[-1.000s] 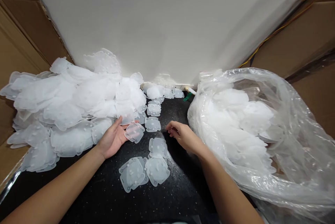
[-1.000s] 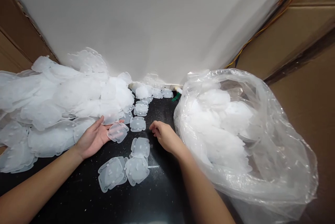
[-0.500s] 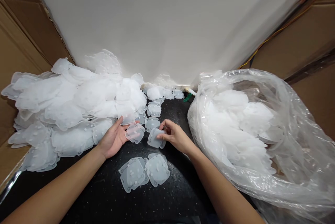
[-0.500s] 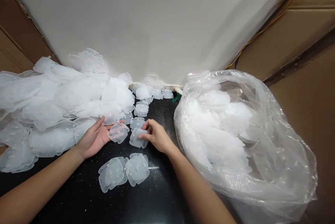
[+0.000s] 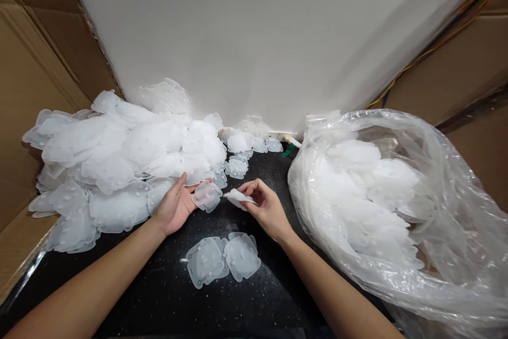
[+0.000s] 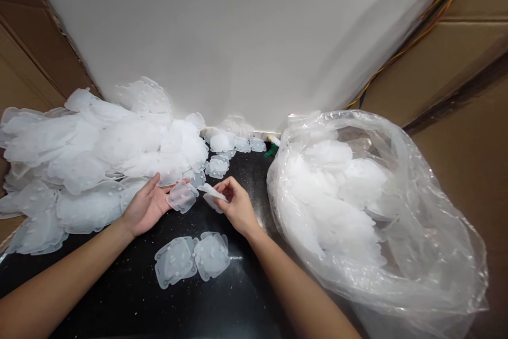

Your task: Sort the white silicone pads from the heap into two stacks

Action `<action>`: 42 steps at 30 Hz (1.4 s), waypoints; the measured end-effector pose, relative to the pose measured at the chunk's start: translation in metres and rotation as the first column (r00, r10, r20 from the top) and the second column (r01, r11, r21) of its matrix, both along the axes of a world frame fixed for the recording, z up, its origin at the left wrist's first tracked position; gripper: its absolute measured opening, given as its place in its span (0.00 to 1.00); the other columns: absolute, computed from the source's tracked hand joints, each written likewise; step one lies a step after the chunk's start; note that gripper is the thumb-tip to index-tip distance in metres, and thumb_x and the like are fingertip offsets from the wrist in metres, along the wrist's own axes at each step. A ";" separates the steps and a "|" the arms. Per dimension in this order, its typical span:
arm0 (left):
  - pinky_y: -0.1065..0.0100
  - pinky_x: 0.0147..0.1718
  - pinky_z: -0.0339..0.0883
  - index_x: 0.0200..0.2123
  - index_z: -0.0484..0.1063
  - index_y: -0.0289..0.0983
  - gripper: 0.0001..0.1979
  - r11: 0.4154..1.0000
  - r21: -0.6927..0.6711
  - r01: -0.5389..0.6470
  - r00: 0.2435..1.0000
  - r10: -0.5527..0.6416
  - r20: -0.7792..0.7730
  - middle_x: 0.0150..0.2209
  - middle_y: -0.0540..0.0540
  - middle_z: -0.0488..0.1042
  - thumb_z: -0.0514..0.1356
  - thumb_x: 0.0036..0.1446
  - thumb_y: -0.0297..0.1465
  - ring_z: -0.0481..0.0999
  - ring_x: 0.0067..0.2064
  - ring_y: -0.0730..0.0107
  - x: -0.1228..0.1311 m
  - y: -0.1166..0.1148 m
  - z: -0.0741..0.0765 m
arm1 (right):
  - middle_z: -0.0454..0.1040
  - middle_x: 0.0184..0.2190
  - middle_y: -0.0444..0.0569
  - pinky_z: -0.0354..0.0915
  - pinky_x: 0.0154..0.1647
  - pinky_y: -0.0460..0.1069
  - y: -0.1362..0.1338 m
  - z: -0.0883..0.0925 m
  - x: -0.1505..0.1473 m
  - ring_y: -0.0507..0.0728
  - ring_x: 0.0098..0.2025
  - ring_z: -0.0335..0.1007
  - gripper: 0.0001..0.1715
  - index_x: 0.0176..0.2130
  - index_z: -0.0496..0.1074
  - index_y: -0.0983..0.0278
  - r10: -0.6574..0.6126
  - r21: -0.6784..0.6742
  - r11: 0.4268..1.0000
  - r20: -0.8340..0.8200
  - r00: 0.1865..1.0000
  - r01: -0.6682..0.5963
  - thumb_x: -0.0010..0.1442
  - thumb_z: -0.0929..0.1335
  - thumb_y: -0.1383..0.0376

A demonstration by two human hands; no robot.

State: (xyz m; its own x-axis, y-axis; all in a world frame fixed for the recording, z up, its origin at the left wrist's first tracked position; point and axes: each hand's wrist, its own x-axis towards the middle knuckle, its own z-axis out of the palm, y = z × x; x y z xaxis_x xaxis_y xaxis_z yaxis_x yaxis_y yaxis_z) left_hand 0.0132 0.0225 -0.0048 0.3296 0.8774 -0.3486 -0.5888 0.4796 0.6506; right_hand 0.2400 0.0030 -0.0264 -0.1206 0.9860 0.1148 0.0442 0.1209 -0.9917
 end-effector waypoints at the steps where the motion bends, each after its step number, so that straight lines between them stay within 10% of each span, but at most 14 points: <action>1: 0.52 0.54 0.69 0.64 0.57 0.21 0.31 1.000 -0.001 -0.006 1.000 0.006 0.002 0.52 0.26 0.75 0.51 0.67 0.39 0.77 0.54 0.47 0.000 0.000 0.001 | 0.72 0.38 0.47 0.65 0.41 0.50 -0.006 0.005 -0.001 0.55 0.39 0.69 0.09 0.31 0.61 0.59 0.011 0.063 0.998 0.008 1.000 -0.011 0.52 0.67 0.68; 5: 0.51 0.55 0.68 0.63 0.59 0.22 0.29 1.000 -0.006 -0.026 0.999 0.026 -0.031 0.52 0.27 0.76 0.48 0.68 0.39 0.77 0.52 0.49 0.002 -0.001 0.005 | 0.75 0.44 0.50 0.66 0.47 0.51 -0.026 0.020 -0.009 0.56 0.46 0.72 0.10 0.32 0.67 0.60 0.272 0.257 0.908 0.236 0.933 -0.330 0.55 0.63 0.75; 8: 0.48 0.55 0.67 0.62 0.60 0.22 0.28 0.999 -0.009 -0.033 0.999 0.032 -0.042 0.53 0.26 0.75 0.48 0.68 0.38 0.77 0.53 0.47 0.003 -0.003 0.006 | 0.78 0.47 0.46 0.66 0.51 0.49 -0.032 0.026 -0.010 0.55 0.51 0.73 0.23 0.36 0.73 0.60 0.663 0.112 0.664 0.371 0.651 -0.740 0.49 0.60 0.82; 12: 0.45 0.56 0.64 0.61 0.61 0.25 0.27 1.000 -0.006 0.004 1.000 -0.004 -0.002 0.56 0.26 0.73 0.48 0.68 0.39 0.75 0.55 0.46 0.003 -0.004 0.005 | 0.78 0.50 0.42 0.65 0.55 0.48 -0.033 0.040 0.004 0.53 0.56 0.72 0.35 0.42 0.77 0.58 0.818 -0.047 0.523 0.307 0.486 -0.851 0.46 0.58 0.85; 15: 0.43 0.58 0.61 0.61 0.62 0.27 0.27 0.998 0.021 0.060 0.997 -0.061 0.042 0.56 0.26 0.72 0.50 0.68 0.40 0.73 0.57 0.44 0.002 -0.005 0.004 | 0.79 0.49 0.45 0.66 0.53 0.49 -0.032 0.049 0.017 0.56 0.53 0.75 0.24 0.45 0.77 0.59 0.874 -0.087 0.463 0.208 0.439 -0.882 0.54 0.65 0.79; 18: 0.41 0.59 0.58 0.60 0.64 0.29 0.26 0.991 0.063 0.121 0.989 -0.126 0.074 0.56 0.27 0.72 0.49 0.67 0.42 0.71 0.58 0.43 0.002 -0.007 0.003 | 0.80 0.36 0.47 0.69 0.42 0.49 -0.026 0.044 0.019 0.56 0.39 0.77 0.06 0.37 0.76 0.61 0.763 -0.123 0.646 0.113 0.636 -0.753 0.58 0.70 0.65; 20: 0.41 0.60 0.56 0.58 0.66 0.29 0.27 0.981 0.099 0.166 0.979 -0.176 0.101 0.56 0.27 0.72 0.48 0.68 0.43 0.71 0.59 0.43 0.003 -0.009 0.003 | 0.75 0.28 0.44 0.67 0.34 0.48 -0.021 0.032 0.013 0.53 0.30 0.72 0.07 0.33 0.72 0.61 0.461 -0.112 0.887 0.137 0.877 -0.448 0.59 0.69 0.60; 22: 0.40 0.60 0.54 0.58 0.66 0.29 0.28 0.971 0.130 0.198 0.968 -0.215 0.127 0.57 0.28 0.72 0.47 0.68 0.44 0.70 0.60 0.43 0.004 -0.011 0.004 | 0.72 0.28 0.43 0.63 0.31 0.47 -0.015 0.016 0.005 0.52 0.29 0.67 0.09 0.34 0.69 0.61 0.157 -0.065 0.987 0.153 0.976 -0.149 0.57 0.71 0.59; 26: 0.39 0.61 0.52 0.59 0.65 0.29 0.30 0.959 0.149 0.242 0.958 -0.261 0.121 0.56 0.28 0.72 0.46 0.67 0.47 0.68 0.61 0.43 0.004 -0.013 0.004 | 0.70 0.29 0.41 0.62 0.33 0.48 -0.009 -0.004 -0.009 0.52 0.30 0.65 0.21 0.40 0.67 0.60 0.125 -0.140 0.982 -0.033 0.992 -0.128 0.48 0.75 0.57; 42: 0.55 0.64 0.56 0.50 0.74 0.29 0.23 0.978 -0.004 0.211 0.977 -0.211 -0.016 0.55 0.33 0.75 0.51 0.67 0.42 0.69 0.61 0.51 0.008 -0.011 -0.005 | 0.73 0.27 0.43 0.62 0.32 0.49 0.005 -0.009 0.012 0.53 0.28 0.65 0.19 0.33 0.72 0.62 -0.063 -0.351 0.936 -0.264 0.962 -0.036 0.47 0.75 0.52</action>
